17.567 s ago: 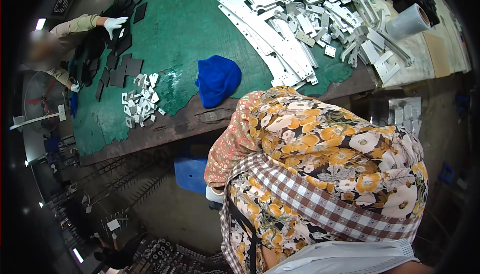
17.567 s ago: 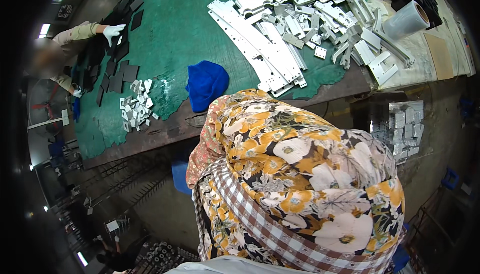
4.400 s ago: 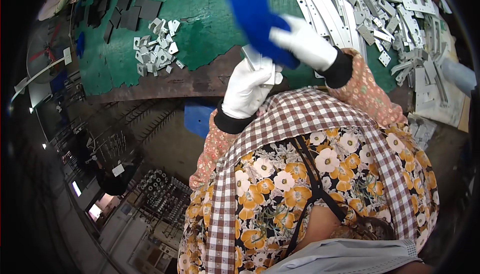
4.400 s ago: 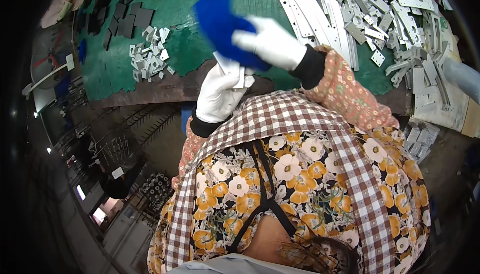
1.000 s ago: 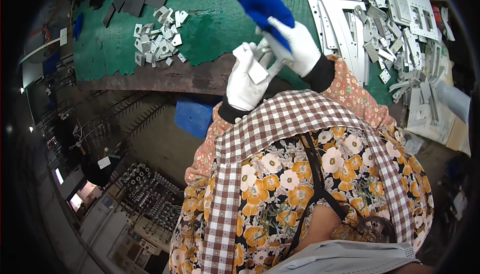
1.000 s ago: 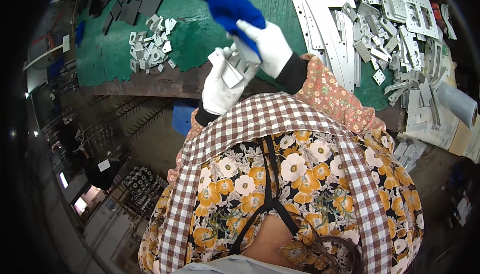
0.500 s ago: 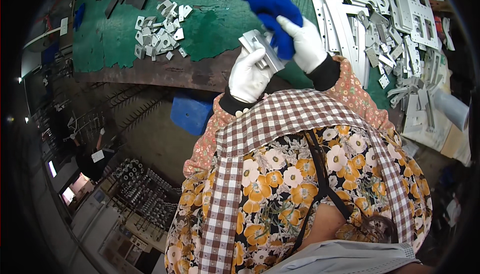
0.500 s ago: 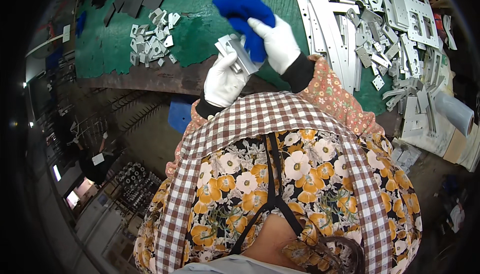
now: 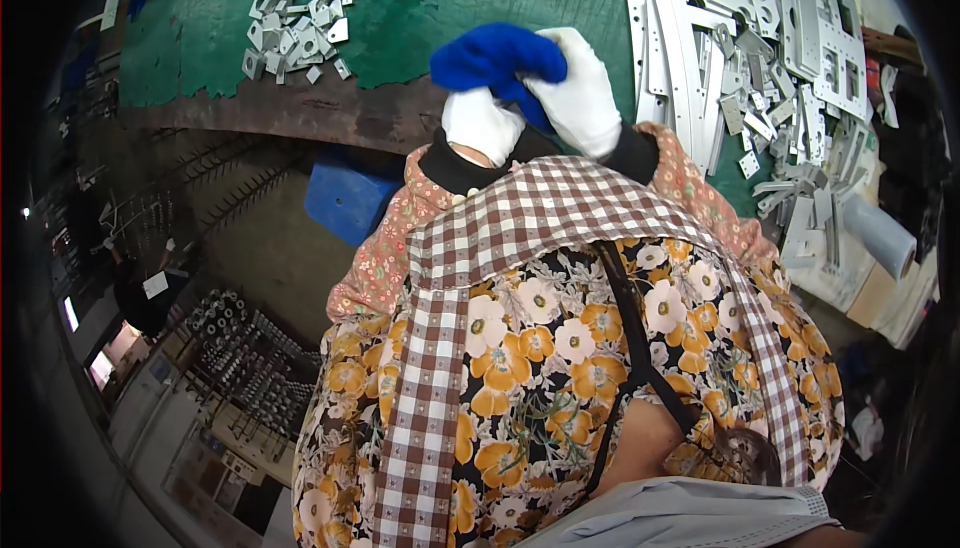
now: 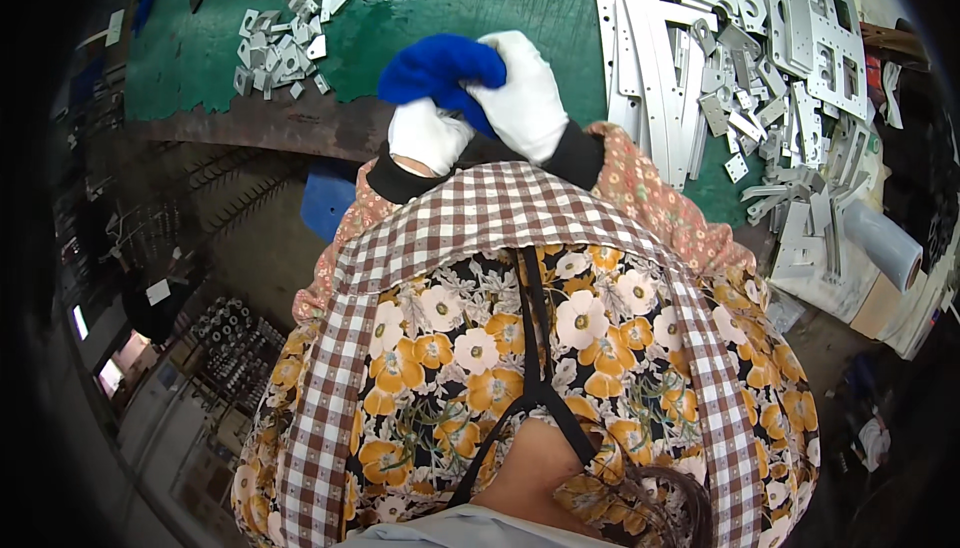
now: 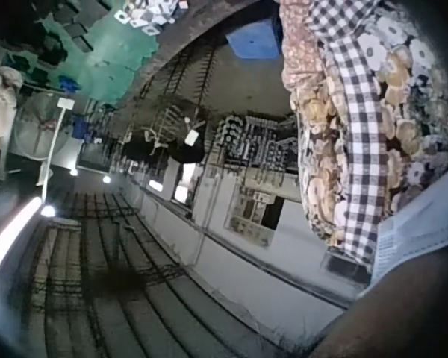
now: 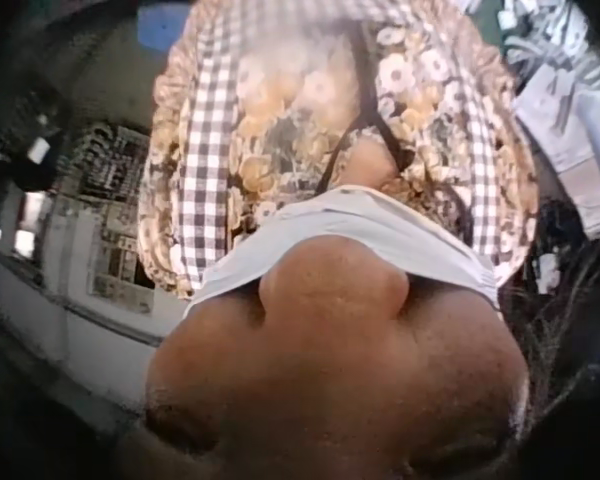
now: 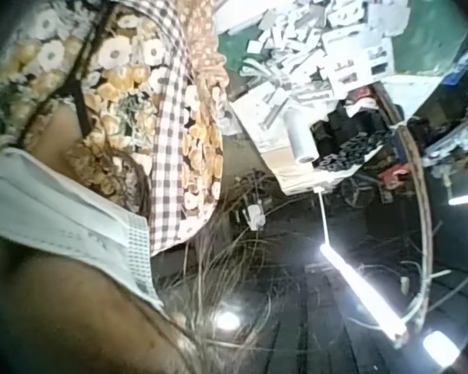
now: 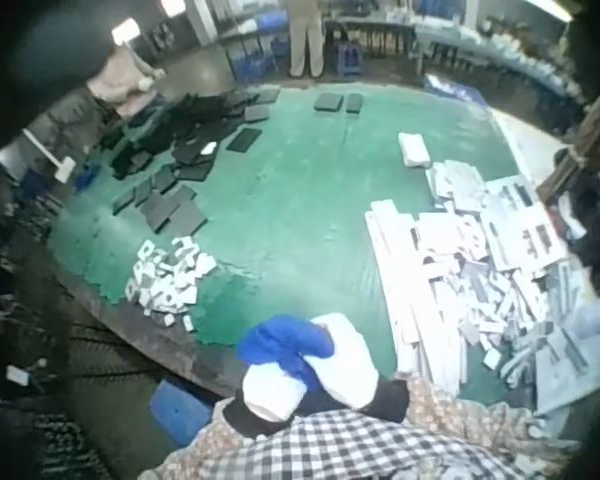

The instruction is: The recorder is assembling small components at a workbench using an electric screwdriver.

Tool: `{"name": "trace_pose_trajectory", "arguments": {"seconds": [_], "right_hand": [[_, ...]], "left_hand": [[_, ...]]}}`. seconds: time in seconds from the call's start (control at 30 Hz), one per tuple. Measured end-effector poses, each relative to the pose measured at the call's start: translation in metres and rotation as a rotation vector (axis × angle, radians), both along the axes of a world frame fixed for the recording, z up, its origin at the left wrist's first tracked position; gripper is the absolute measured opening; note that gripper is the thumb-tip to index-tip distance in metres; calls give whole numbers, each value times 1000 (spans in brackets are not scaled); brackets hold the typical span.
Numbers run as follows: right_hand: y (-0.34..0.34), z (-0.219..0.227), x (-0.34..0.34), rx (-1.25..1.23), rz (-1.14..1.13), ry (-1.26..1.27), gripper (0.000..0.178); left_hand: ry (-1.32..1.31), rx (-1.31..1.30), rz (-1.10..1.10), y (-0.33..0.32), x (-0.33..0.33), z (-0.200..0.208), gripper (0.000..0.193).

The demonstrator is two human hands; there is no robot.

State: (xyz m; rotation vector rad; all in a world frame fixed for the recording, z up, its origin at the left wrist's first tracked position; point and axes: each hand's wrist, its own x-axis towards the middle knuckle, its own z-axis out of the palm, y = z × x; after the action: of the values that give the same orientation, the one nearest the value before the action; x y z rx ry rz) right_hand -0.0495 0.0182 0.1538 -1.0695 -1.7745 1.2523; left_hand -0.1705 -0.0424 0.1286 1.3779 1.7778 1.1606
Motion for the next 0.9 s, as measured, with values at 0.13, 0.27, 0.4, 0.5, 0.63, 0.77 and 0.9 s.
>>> {"name": "trace_pose_trajectory", "arguments": {"seconds": [0.13, 0.27, 0.4, 0.5, 0.63, 0.77, 0.9], "right_hand": [[24, -14, -9, -181, 9, -44, 31], [48, -19, 7, -787, 94, 406, 31], [27, 29, 28, -574, 206, 211, 39], [-3, 3, 1, 282, 208, -115, 46], [17, -1, -24, -87, 180, -148, 34], [54, 4, -33, -559, 202, 50, 28], [56, 21, -16, -467, 194, 220, 35]], "left_hand": [[-350, -330, 49, -7, 6, 22, 16], [-1718, -226, 510, -1, 13, 43, 22], [-1055, -167, 184, -7, 6, 38, 30], [-342, -15, -98, -13, -2, 21, 34], [-690, -79, -47, -1, -9, 19, 20], [-1824, -33, 253, -1, -14, 29, 25], [-1762, 51, 232, -5, -7, 43, 25]]}}
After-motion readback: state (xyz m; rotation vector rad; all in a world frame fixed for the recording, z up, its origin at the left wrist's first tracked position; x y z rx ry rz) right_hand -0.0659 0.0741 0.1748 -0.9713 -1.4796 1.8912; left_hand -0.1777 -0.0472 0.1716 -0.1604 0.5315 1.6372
